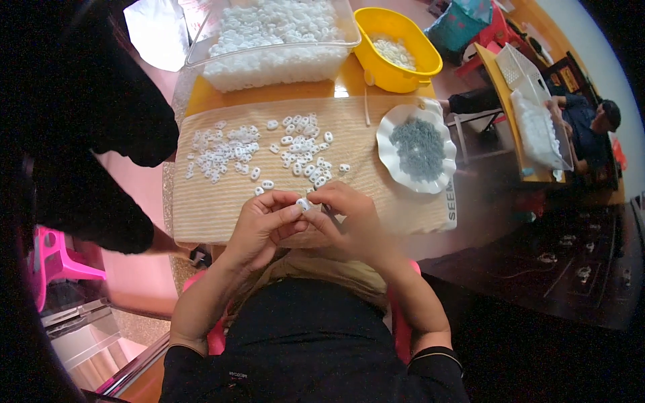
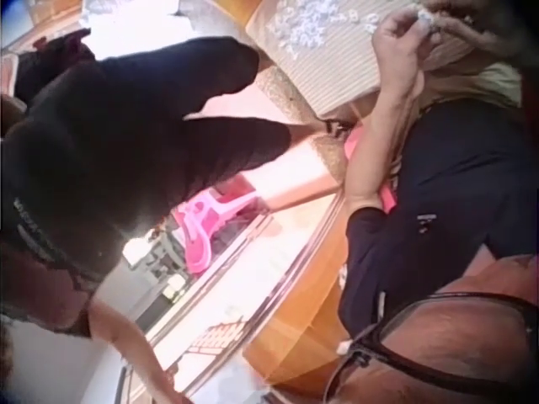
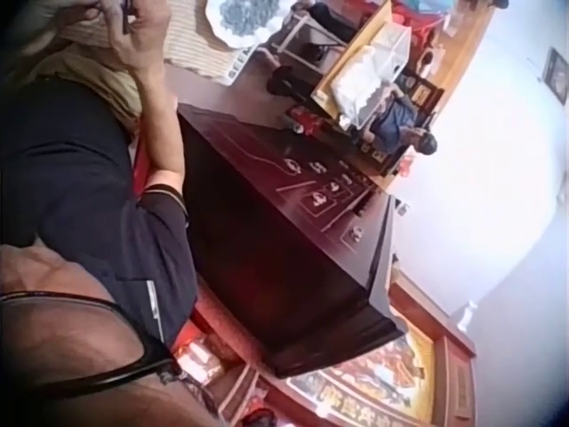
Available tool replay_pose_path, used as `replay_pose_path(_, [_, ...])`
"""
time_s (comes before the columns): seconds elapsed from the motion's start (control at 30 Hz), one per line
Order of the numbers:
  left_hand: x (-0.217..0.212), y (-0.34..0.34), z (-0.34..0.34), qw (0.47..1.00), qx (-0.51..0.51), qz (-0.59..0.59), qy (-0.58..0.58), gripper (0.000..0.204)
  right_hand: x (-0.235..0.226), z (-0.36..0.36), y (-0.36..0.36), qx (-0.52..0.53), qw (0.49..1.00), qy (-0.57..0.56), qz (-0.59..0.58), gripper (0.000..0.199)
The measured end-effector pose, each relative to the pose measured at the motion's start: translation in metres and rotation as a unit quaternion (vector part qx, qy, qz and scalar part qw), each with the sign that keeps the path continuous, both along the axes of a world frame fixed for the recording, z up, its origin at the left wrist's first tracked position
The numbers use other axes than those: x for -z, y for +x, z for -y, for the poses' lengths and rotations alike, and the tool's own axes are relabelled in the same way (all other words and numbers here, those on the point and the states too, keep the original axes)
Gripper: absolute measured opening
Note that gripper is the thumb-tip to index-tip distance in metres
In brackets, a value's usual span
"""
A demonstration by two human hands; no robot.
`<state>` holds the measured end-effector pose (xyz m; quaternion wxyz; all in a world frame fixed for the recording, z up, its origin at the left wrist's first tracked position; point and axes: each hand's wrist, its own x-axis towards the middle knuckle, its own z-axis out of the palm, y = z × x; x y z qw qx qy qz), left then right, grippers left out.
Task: Removing excess plastic and cleaning small white plastic components using a utility blade.
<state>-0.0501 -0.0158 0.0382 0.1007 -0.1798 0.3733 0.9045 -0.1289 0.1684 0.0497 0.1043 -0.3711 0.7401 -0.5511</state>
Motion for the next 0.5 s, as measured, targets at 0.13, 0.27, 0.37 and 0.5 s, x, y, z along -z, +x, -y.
replay_pose_path(0.13, [0.006,0.002,-0.003,1.000,-0.019,-0.005,0.002,0.015,0.005,0.005,0.007,0.020,0.998,-0.001,-0.055,0.026])
replay_pose_path(0.27, [0.009,0.005,-0.006,0.999,-0.036,-0.007,-0.006,0.013,0.005,0.007,0.010,0.035,0.994,-0.004,-0.103,0.028])
replay_pose_path(0.37, [0.008,0.007,-0.008,0.997,-0.039,-0.012,-0.059,0.012,0.010,0.006,0.010,0.034,0.992,-0.012,-0.121,0.028])
replay_pose_path(0.5, [0.009,0.007,-0.011,0.996,-0.044,-0.033,-0.063,0.012,0.014,0.007,0.010,0.037,0.992,-0.022,-0.121,0.027])
